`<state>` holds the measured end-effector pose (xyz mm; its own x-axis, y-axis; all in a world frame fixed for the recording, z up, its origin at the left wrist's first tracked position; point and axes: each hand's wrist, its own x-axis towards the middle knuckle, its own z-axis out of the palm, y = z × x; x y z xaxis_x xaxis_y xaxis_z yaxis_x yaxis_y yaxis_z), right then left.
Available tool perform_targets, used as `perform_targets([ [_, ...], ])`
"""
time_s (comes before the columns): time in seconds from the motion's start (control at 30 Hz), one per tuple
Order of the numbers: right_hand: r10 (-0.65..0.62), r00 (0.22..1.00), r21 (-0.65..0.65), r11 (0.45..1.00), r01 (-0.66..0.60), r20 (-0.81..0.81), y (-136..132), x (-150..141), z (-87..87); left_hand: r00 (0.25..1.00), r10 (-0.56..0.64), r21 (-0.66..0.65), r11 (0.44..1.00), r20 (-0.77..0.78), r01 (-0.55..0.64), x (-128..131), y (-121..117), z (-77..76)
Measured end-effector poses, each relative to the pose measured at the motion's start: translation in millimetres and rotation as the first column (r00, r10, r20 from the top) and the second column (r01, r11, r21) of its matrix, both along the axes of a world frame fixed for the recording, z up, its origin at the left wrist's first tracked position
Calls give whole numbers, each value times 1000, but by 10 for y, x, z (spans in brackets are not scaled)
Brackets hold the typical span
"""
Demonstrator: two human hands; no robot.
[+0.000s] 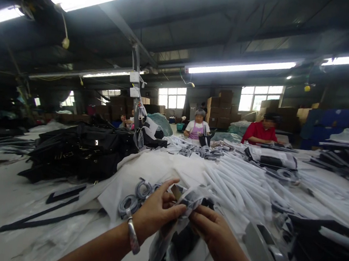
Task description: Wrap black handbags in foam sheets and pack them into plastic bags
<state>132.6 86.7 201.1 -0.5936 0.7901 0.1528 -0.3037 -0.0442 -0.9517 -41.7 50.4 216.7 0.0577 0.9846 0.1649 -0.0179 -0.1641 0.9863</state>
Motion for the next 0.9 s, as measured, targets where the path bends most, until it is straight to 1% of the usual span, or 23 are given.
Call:
perform_targets([
  [0.07,57,998,-50,997,-58,-35,4,36,21,993,9,-49,999,114,-3,13,2,4],
  [0.13,79,994,-142,986,-89,-79,0,84,3,986,-9,-69,997,169,21,28,-15,26],
  [0.23,15,993,-274,960,-47,-116,-25,136,-107,986,6,-69,998,169,6,39,-43,51],
  [0.33,-63,983,-318,948,4,-174,-84,101,-249,987,23,-37,999,159,-17,46,-53,44],
  [0.4,-106,973,-296,954,42,-204,-132,29,-325,990,20,-2,1000,142,-20,59,-62,28],
  [0.5,-227,956,-234,955,181,-185,-190,-95,-414,996,24,62,998,90,-30,95,-91,-6],
  [0.6,-381,915,-177,918,356,-136,-232,-190,-481,998,52,103,993,41,-56,147,-131,-45],
  [0.63,-417,900,-163,904,396,-125,-245,-213,-492,997,67,109,992,26,-69,168,-145,-52],
  [0.7,-465,877,-134,883,450,-123,-271,-246,-489,994,113,119,987,-16,-110,217,-174,-50],
  [0.77,-488,861,-94,873,479,-141,-293,-263,-458,979,190,151,973,-80,-176,266,-206,-27],
  [0.83,-496,859,-37,868,496,-127,-306,-262,-411,956,258,190,954,-139,-230,302,-239,3],
  [0.9,-493,865,-5,869,495,-99,-308,-245,-358,946,282,208,946,-161,-247,317,-271,27],
])
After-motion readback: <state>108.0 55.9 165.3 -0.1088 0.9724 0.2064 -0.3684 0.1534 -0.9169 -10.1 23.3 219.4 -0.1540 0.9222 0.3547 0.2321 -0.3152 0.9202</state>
